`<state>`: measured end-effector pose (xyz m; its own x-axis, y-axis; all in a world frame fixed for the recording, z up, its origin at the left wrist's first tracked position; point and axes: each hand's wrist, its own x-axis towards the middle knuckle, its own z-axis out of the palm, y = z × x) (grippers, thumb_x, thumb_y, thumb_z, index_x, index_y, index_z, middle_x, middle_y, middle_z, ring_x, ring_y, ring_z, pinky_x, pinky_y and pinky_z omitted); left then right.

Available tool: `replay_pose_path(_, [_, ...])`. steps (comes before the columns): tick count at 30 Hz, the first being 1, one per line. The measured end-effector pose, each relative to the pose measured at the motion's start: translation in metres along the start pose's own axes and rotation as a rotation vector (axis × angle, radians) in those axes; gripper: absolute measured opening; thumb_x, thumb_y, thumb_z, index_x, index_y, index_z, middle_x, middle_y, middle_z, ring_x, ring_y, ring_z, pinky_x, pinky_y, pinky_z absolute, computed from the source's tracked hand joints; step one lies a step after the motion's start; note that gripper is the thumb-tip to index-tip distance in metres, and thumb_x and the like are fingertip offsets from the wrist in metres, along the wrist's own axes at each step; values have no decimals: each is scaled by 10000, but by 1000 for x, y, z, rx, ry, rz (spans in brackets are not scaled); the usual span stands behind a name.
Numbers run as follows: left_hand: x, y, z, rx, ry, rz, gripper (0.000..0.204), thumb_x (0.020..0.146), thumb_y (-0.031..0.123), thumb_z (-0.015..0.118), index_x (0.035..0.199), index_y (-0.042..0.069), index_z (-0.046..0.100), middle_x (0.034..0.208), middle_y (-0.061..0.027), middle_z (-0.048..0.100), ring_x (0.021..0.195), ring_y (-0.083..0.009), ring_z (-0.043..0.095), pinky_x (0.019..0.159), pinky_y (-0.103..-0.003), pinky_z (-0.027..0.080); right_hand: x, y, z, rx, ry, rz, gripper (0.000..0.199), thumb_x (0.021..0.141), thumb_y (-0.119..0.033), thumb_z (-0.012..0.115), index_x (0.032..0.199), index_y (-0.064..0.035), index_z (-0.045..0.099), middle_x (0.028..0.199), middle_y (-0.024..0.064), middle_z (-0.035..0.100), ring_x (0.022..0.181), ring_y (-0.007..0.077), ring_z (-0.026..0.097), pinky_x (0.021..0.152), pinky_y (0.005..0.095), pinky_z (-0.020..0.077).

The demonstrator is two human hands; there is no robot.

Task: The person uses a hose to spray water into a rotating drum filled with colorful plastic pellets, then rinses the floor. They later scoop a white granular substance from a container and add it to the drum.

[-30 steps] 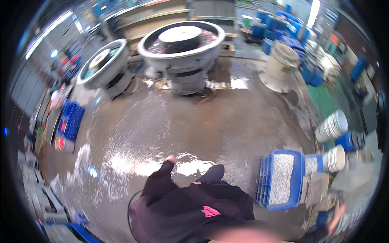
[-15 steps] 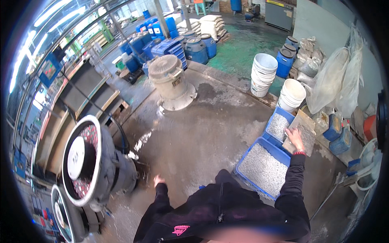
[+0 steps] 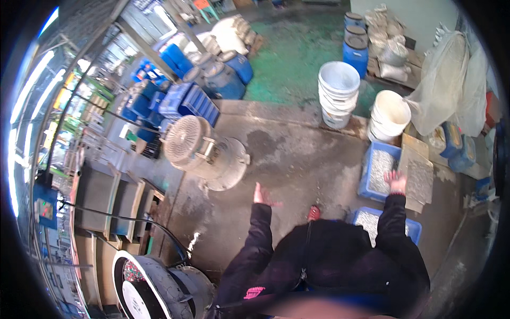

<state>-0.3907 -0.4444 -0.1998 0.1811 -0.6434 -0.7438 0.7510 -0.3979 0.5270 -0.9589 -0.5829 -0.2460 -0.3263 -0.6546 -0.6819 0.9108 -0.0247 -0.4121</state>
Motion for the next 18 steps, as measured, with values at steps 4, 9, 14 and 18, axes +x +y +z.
replay_pose_path(4, [72,34,98,-380,-266,-209,1082,728,701,479,1392,134,-159,1476,-89,-122,1290,-516,-2,907,-739,221,-30,-13,120,-177,-264,168,594,898,-508,321,1281,-60,395,1394,144,222,1316,320,140,942,703,181])
replay_pose_path(9, [192,76,261,-133,-373,-357,1127,702,701,523,1393,122,-153,1479,-91,-113,1279,-537,-25,915,-731,207,-21,38,224,-74,-434,337,729,840,-598,386,1283,-19,375,1356,263,234,1247,476,187,912,754,154])
replay_pose_path(14, [350,133,424,133,-365,-362,1090,698,698,540,1416,170,-88,1487,-67,-97,1338,-391,-93,908,-736,164,62,111,299,6,-369,394,795,803,-571,501,1323,-28,244,1364,290,194,1257,503,168,909,762,135])
replay_pose_path(18, [507,184,548,449,-494,-278,1062,659,707,575,1430,228,23,1488,-53,-103,1328,-384,-149,878,-751,147,176,156,369,-35,-232,420,958,731,-571,603,1365,-15,148,1405,249,111,1315,428,53,900,763,144])
